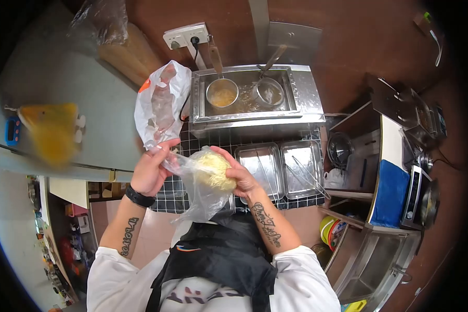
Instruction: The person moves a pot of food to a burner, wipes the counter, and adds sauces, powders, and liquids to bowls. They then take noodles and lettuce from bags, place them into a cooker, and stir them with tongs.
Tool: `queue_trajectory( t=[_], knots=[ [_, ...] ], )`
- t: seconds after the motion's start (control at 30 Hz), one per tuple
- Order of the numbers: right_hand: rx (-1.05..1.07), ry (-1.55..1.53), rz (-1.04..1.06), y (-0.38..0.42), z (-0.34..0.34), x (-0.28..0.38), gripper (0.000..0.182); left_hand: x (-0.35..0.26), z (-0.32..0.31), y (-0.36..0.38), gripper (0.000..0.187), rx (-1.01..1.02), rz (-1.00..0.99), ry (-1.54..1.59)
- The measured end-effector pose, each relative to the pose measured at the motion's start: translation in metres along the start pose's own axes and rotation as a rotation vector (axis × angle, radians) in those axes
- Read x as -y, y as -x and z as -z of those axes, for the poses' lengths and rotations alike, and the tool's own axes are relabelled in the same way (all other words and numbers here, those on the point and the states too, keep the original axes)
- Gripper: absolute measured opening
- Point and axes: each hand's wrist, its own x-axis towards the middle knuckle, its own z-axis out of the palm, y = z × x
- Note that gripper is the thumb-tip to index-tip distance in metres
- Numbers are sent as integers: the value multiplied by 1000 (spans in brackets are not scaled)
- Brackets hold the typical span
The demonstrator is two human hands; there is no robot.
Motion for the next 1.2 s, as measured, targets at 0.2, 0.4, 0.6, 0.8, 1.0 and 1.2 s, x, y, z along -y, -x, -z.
queue_trajectory(
  t=[0.2,0.4,0.6,0.8,1.0,1.2],
  knots=[
    [149,-300,-170,3,30,-16,75,-5,-12,-10,37,92,26,-72],
    [291,-462,-162,18,32,-24,56,10,-46,-63,23,-3,-104,-442],
    [81,-345,84,41,49,-4,53,148,-33,-120,28,473,65,-395],
    [-81,-241,208,70,64,42,53,103,-60,-105,31,61,-187,-203],
    [-63,-231,703,55,55,67,46,55,-172,-65,11,497,-1021,-892],
    [-308,-402,629,48,84,108,66,108,-217,-72,14,595,-1110,-959]
  ],
)
